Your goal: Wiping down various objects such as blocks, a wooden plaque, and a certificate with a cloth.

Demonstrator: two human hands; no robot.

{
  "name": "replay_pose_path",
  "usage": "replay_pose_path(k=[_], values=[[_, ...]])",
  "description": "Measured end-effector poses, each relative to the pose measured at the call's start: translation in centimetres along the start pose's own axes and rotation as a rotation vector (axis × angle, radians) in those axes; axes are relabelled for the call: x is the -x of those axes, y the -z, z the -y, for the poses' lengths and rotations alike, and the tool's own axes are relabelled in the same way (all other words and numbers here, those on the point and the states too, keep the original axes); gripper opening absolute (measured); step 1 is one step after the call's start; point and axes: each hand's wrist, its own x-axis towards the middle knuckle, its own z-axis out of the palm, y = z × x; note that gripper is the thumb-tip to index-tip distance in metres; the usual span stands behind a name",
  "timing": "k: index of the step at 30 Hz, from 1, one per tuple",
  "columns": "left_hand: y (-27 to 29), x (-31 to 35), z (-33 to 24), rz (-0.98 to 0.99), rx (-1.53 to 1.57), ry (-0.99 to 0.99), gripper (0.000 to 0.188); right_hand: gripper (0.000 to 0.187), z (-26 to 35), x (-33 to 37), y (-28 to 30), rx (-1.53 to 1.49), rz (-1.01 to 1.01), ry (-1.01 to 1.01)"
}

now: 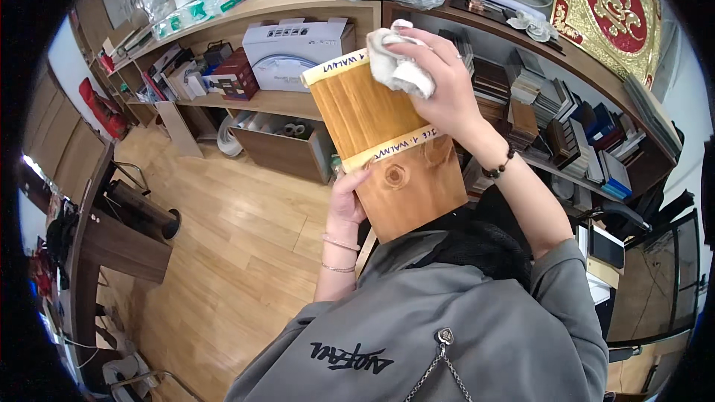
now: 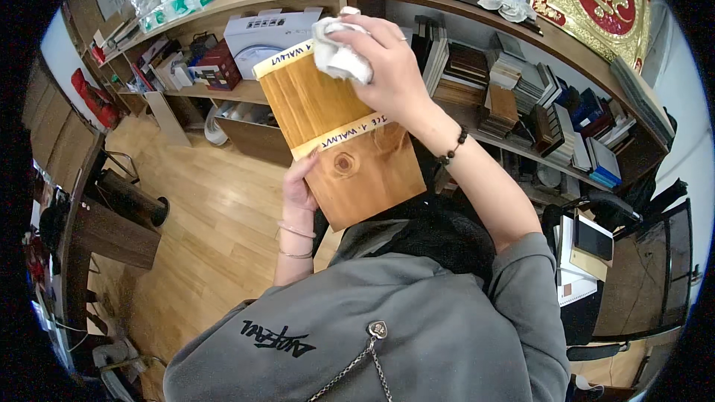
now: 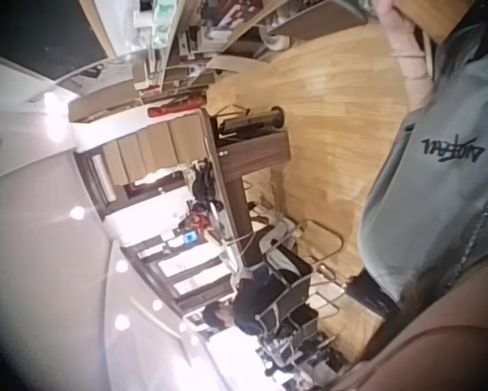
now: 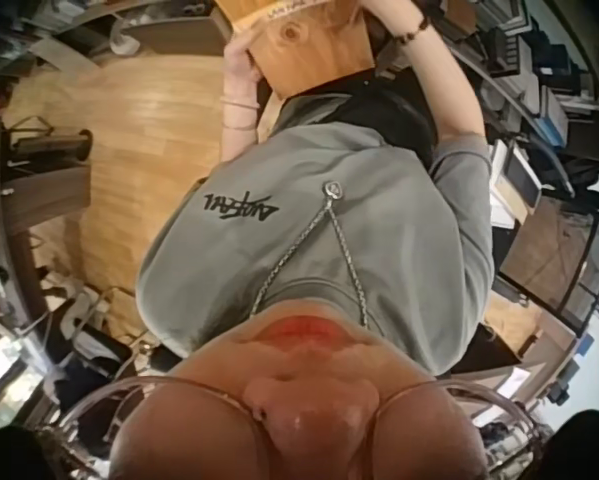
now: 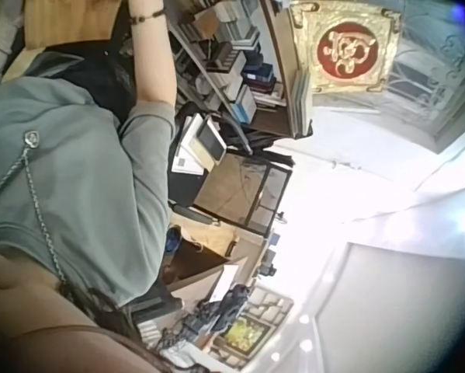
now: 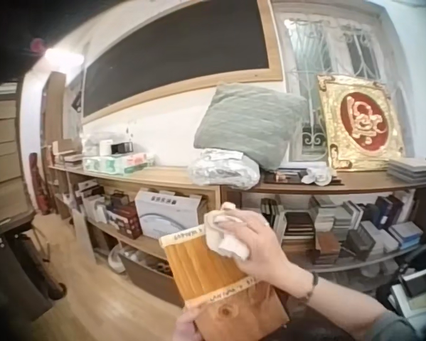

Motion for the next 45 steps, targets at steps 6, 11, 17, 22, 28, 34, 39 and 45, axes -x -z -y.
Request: replay_pose_path(k=[6,11,17,22,28,34,39,45], values=[[-0.5,0.6,-0.2,-0.081,0.181,0.102,0.057,0.047,4.1,1.1,-1.6,-0.288,0.247,0.296],[-0.4,0.1,-0.4,0.036,-0.059,0.121,0.068,0.046,1.0,-2.1,-1.6,-0.034,-0.019,0.15],[-0.9,0.4,-0.5,-0.143,0.036,0.022,0.059,0.046,4.5,1.7,-1.8,-0.289,0.173,0.274],[-0.6,0.4,-0.8,-0.12,0.055,0.035,0.06,0.045,0.1,0.3,0.3,-0.058,0.083,0.088],[-1.2,0.2,-1.1,-0.168,0.218,0.08,0.062,0.046,3.1,5.8,1.3,-0.206,0.267,0.183],[-1.9,-0.2,-0.8,-0.098,0.192,-0.051,0.052,0.041,0.7,5.3,3.4,-0.191,0.202,-0.034],[-1.9,-0.5,-0.4,-0.152,0.145,-0.102,0.059,0.039,6.7,8.5,1.9,-0.196,0.235,0.128],[-3.0,0.1,-1.3,-0.11,0.163,-0.102,0.057,0.037,6.2,8.0,1.8,-0.352,0.275,0.026]])
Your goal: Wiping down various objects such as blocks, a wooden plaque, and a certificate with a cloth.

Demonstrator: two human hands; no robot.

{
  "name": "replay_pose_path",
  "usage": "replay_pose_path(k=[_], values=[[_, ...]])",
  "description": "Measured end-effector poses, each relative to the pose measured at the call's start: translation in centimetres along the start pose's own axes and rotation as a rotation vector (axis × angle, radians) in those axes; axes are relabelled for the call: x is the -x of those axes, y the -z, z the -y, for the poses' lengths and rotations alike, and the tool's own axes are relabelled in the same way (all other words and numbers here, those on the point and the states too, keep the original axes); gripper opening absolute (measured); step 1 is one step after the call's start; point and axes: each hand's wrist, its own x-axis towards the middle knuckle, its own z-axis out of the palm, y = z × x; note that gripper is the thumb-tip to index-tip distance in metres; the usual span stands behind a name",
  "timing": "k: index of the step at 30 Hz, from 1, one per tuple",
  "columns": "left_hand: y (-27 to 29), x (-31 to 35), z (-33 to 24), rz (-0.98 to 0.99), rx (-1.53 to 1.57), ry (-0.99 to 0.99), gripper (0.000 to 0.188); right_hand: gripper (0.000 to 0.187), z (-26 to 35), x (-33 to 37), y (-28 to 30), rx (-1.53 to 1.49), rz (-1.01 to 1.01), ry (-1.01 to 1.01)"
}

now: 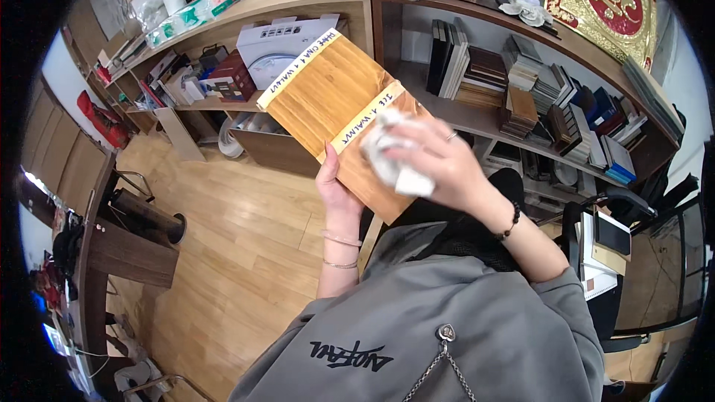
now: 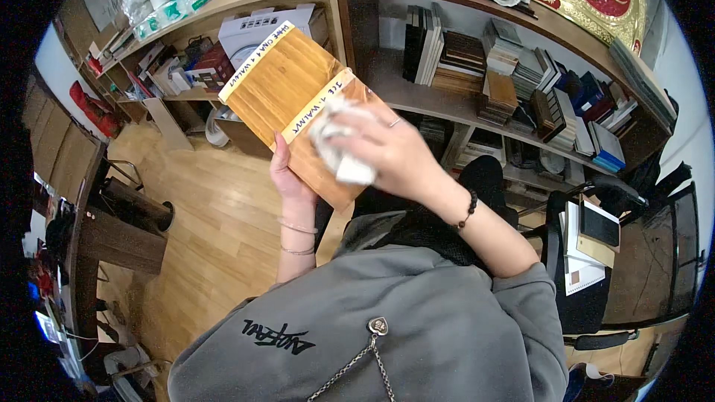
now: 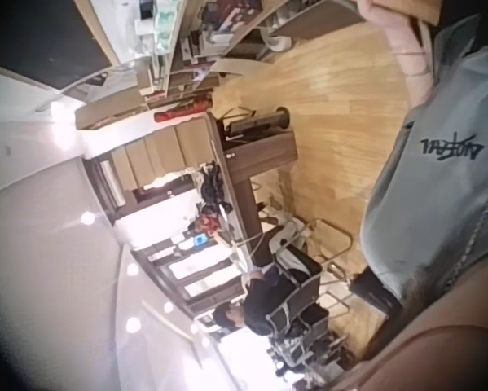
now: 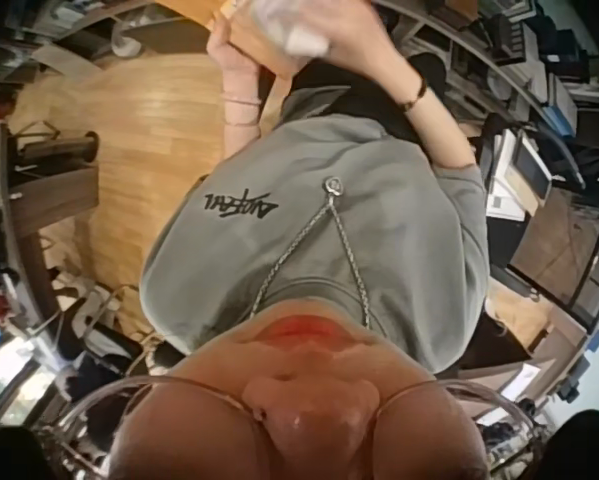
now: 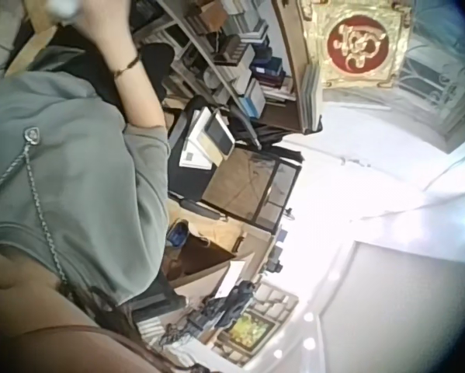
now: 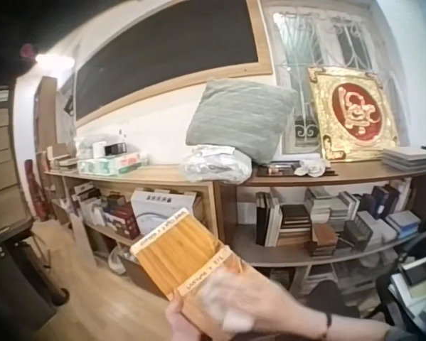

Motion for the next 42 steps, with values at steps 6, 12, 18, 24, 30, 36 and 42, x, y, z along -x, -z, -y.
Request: replay_pose_path(k=[6,12,18,24,30,36,42], values=[[0.3,-0.3,0.1,-0.03,-0.019,-0.066,0.056,0.038,1.4,1.5,-0.1,0.099,0.017,-0.053],[0.2,-0.5,1.0,-0.08,-0.044,-0.017,0.056,0.038,-1.6,2.8,1.7,0.085,-0.075,-0.244],[0.9,-1.4,2.6,-0.103,-0.125,0.021,0.056,0.038,-1.2,5.3,1.5,-0.078,0.014,-0.321],[0.3,-0.8,4.9,-0.193,-0.173,0.095,0.055,0.037,-4.2,9.4,2.2,0.035,-0.286,-0.567],[0.9,-2.8,6.5,-0.267,-0.18,0.294,0.049,0.032,-4.1,11.1,3.5,-0.461,-0.107,-0.492],[-1.5,-7.6,5.2,-0.24,-0.189,0.652,0.042,0.034,-10.2,16.0,3.7,-1.236,-0.565,-1.308],[0.0,-13.5,5.3,-0.27,-0.295,0.943,0.04,0.048,-12.4,14.9,-2.4,-1.698,-0.163,-1.339]])
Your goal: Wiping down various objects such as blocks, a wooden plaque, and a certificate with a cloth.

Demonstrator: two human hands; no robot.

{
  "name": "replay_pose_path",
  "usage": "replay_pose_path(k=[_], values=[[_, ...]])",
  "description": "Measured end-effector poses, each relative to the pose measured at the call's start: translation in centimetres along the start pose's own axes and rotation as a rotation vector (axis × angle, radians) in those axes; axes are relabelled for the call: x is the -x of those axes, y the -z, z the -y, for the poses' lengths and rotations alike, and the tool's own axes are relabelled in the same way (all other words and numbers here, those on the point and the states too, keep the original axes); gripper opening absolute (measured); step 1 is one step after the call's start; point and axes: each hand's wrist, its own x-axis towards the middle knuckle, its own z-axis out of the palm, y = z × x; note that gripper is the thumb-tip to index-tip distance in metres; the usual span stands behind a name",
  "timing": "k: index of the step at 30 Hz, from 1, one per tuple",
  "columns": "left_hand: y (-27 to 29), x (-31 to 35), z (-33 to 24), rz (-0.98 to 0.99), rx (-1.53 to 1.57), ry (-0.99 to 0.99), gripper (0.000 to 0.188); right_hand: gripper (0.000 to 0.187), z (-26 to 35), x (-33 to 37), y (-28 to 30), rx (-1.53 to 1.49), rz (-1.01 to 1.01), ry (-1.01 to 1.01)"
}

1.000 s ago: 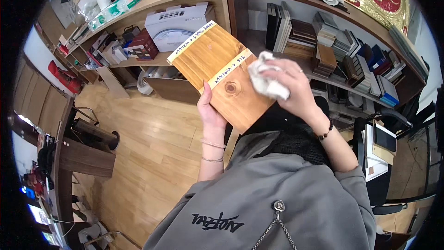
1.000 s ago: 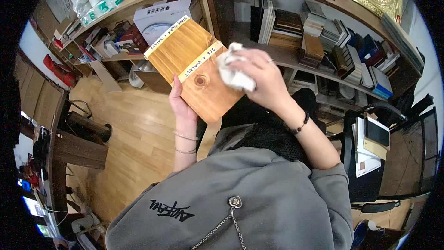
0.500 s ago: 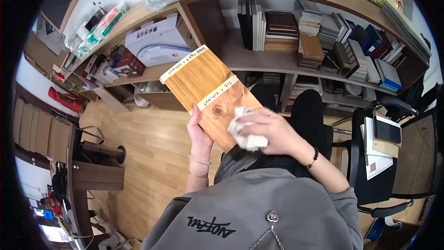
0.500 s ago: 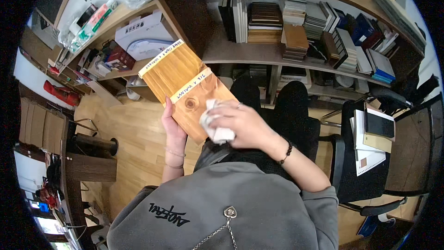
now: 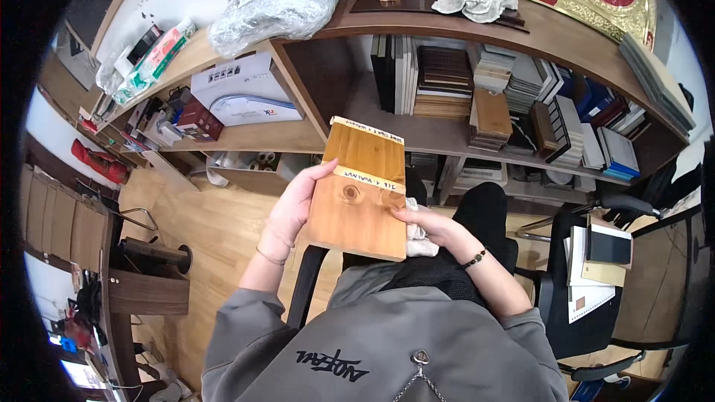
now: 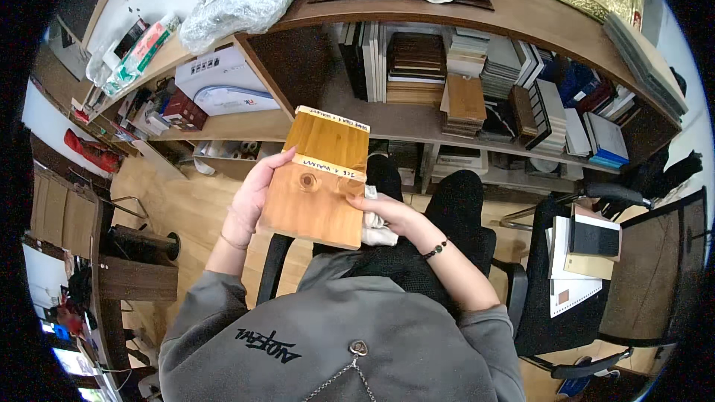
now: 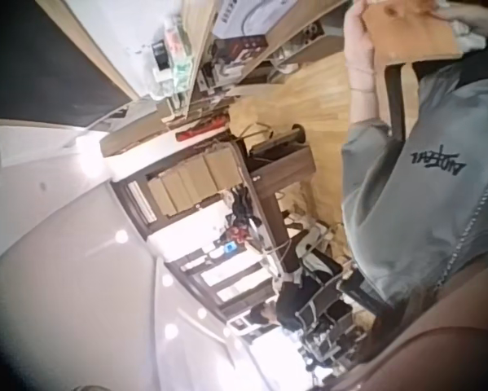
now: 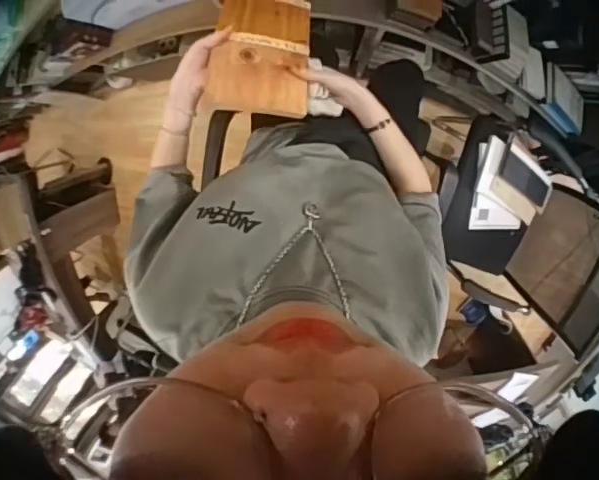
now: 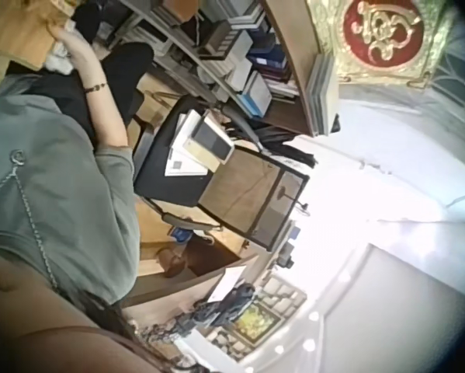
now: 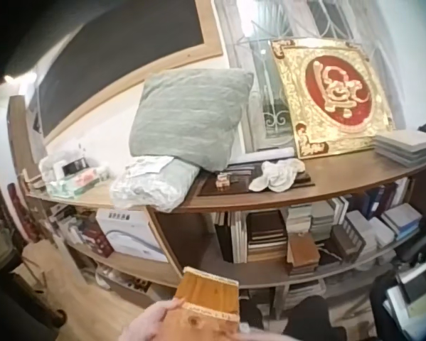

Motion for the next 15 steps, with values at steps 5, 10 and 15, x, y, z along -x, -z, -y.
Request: replay_pose_path(k=[5,10,15], values=[[-3.8,0.2,-4.8,0.175,0.055,-0.098,0.043,0.047,3.5,-6.1,-0.7,-0.416,0.137,-0.102],[-3.9,-1.7,-2.1,-0.178,-0.366,-0.712,0.05,0.043,4.9,-12.3,-1.2,-0.701,0.286,-0.072],[-5.3,-4.3,-2.6,-0.364,-0.828,-0.864,0.04,0.043,5.6,-15.3,-3.1,-0.738,0.171,-0.091]])
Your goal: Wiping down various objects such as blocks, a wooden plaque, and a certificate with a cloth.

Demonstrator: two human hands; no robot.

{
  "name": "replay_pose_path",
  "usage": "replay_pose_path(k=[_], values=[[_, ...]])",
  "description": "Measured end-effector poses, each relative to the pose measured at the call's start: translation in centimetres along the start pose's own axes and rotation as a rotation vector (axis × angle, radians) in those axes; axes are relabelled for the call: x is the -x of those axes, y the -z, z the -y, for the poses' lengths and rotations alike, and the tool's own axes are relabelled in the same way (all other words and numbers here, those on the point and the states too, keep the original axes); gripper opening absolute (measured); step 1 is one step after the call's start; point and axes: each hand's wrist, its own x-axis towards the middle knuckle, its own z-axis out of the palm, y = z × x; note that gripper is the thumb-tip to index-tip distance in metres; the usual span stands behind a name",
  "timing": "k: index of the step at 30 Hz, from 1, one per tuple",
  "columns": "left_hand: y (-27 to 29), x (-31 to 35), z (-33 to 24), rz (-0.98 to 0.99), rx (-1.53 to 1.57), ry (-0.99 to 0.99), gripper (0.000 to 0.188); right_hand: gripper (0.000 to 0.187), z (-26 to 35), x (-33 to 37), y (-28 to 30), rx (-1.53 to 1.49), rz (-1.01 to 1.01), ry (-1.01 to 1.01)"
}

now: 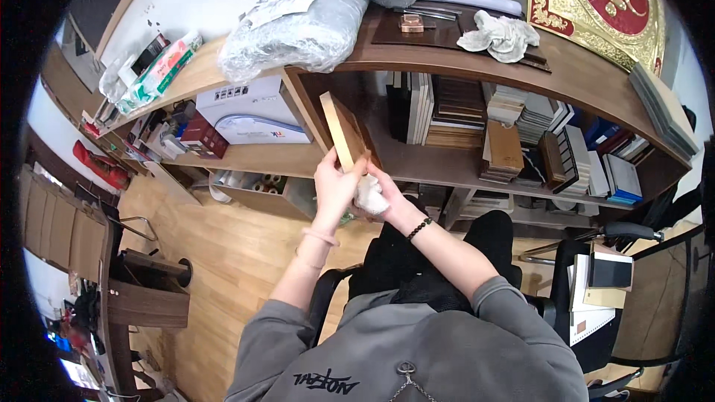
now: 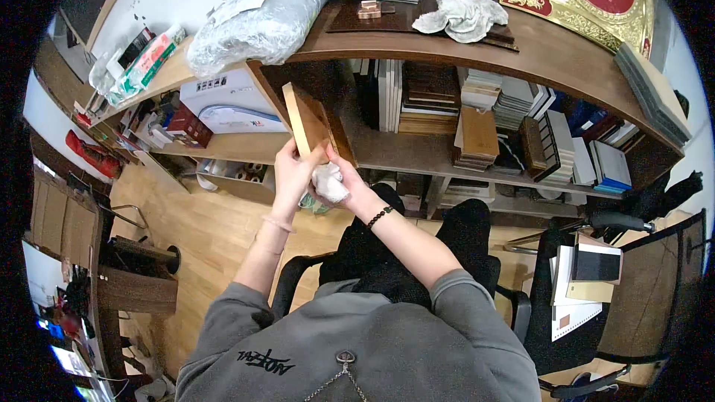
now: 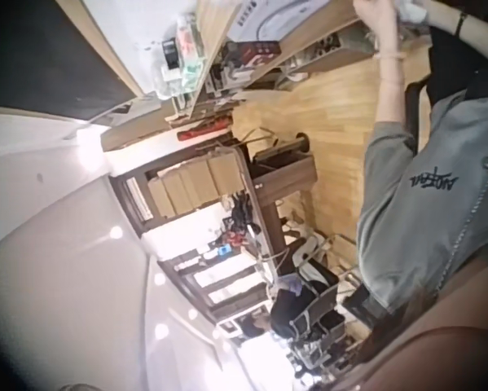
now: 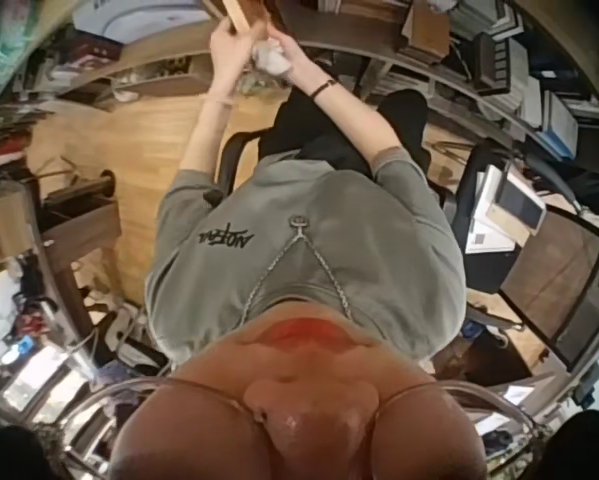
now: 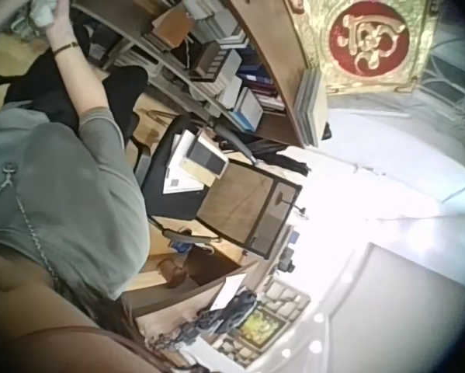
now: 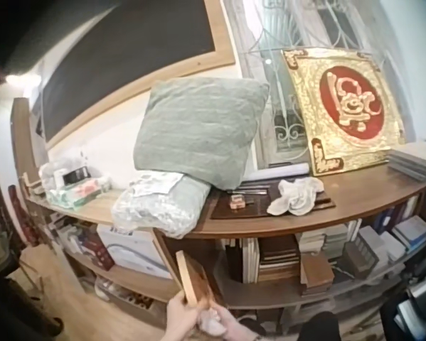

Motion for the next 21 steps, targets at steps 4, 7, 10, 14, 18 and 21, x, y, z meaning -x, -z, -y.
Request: replay_pose_path(k=[4,7,10,14,18,21], values=[[-1.3,-5.4,0.3,-0.19,-0.254,-0.02,0.03,0.045,2.0,-1.8,-0.1,0.071,0.04,0.029],[-2.4,-9.8,1.2,-0.279,-0.281,-0.145,0.029,0.047,2.8,0.4,0.7,0.232,-0.022,0.041],[-3.1,-13.4,2.4,-0.336,-0.312,-0.198,0.031,0.048,2.9,6.5,3.2,0.291,-0.074,0.01],[-5.0,-18.6,3.3,-0.334,-0.308,-0.206,0.031,0.047,4.2,16.6,8.4,0.2,-0.246,0.18],[-5.4,-24.6,5.4,-0.235,-0.429,-0.326,0.033,0.052,3.4,24.9,14.7,0.063,-0.316,0.357],[-6.7,-25.7,6.7,-0.161,-0.268,-0.319,0.036,0.057,2.0,27.2,16.8,-0.053,-0.316,0.473]])
